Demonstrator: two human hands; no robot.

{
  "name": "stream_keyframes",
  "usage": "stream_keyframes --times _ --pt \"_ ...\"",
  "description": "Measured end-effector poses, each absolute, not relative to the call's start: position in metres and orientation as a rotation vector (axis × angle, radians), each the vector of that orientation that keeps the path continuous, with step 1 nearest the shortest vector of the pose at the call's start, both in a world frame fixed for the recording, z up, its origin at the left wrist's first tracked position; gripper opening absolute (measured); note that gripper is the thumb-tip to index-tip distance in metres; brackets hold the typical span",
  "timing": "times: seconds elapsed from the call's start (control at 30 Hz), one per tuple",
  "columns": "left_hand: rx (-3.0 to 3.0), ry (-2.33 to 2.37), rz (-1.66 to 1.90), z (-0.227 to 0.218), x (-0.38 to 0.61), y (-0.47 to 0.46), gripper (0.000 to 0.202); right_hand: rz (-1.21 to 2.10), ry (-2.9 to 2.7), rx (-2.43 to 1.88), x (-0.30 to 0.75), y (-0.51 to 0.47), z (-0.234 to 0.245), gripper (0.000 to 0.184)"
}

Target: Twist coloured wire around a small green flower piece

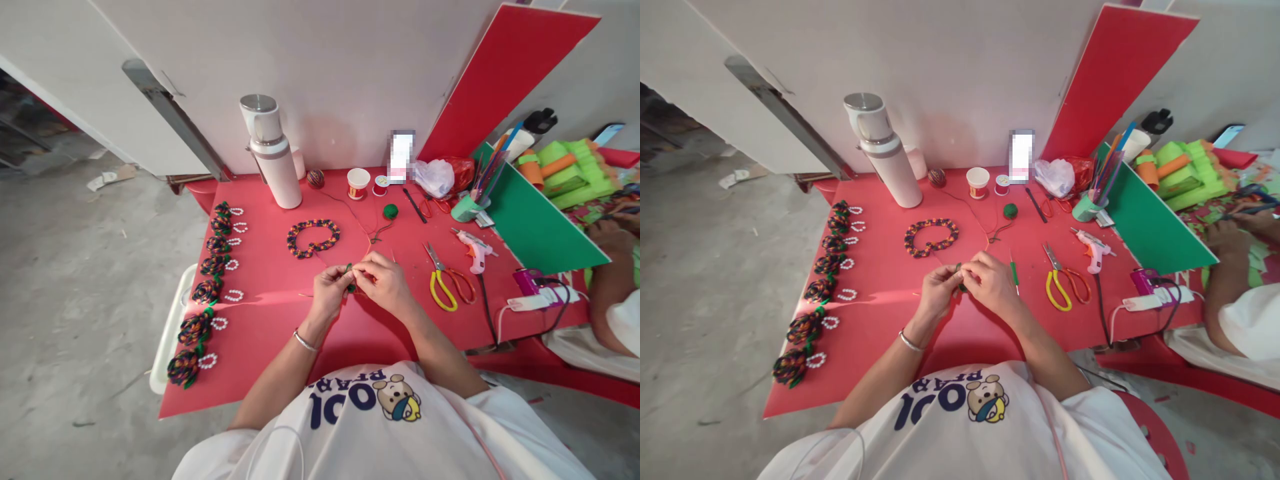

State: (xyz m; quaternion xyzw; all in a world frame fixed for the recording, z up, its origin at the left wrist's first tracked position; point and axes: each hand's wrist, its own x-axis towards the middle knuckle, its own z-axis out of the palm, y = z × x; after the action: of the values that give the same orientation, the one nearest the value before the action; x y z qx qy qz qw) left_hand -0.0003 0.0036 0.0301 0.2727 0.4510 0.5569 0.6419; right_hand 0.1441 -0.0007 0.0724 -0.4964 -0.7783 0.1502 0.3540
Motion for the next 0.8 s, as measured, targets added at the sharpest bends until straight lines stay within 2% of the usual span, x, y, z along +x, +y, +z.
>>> stream_keyframes --times 0.3,0.43,0.53,0.57,0.7,0.8 --pt "0.623 1.024 1.260 0.034 -0.003 0.006 0.038 0.682 -1.860 -1.338 0.156 0.000 0.078 0.019" --pt "0.607 1.027 1.245 0.035 -0.004 0.006 0.039 0.824 -1.758 -1.424 0.153 0.001 0.074 0.028" --pt "0.585 1.022 1.235 0.034 -0.004 0.006 0.041 0.973 -1.702 -1.451 0.148 0.002 0.064 0.047" --pt "0.573 1.008 1.232 0.034 -0.004 0.006 0.042 1.004 -1.694 -1.441 0.147 0.002 0.061 0.048" --pt "0.522 0.967 1.224 0.035 -0.004 0.006 0.047 1.010 -1.759 -1.393 0.150 0.000 0.058 0.021" --pt "0.514 1.003 1.204 0.033 -0.006 0.006 0.049 0.922 -1.867 -1.414 0.167 0.000 0.062 0.018"
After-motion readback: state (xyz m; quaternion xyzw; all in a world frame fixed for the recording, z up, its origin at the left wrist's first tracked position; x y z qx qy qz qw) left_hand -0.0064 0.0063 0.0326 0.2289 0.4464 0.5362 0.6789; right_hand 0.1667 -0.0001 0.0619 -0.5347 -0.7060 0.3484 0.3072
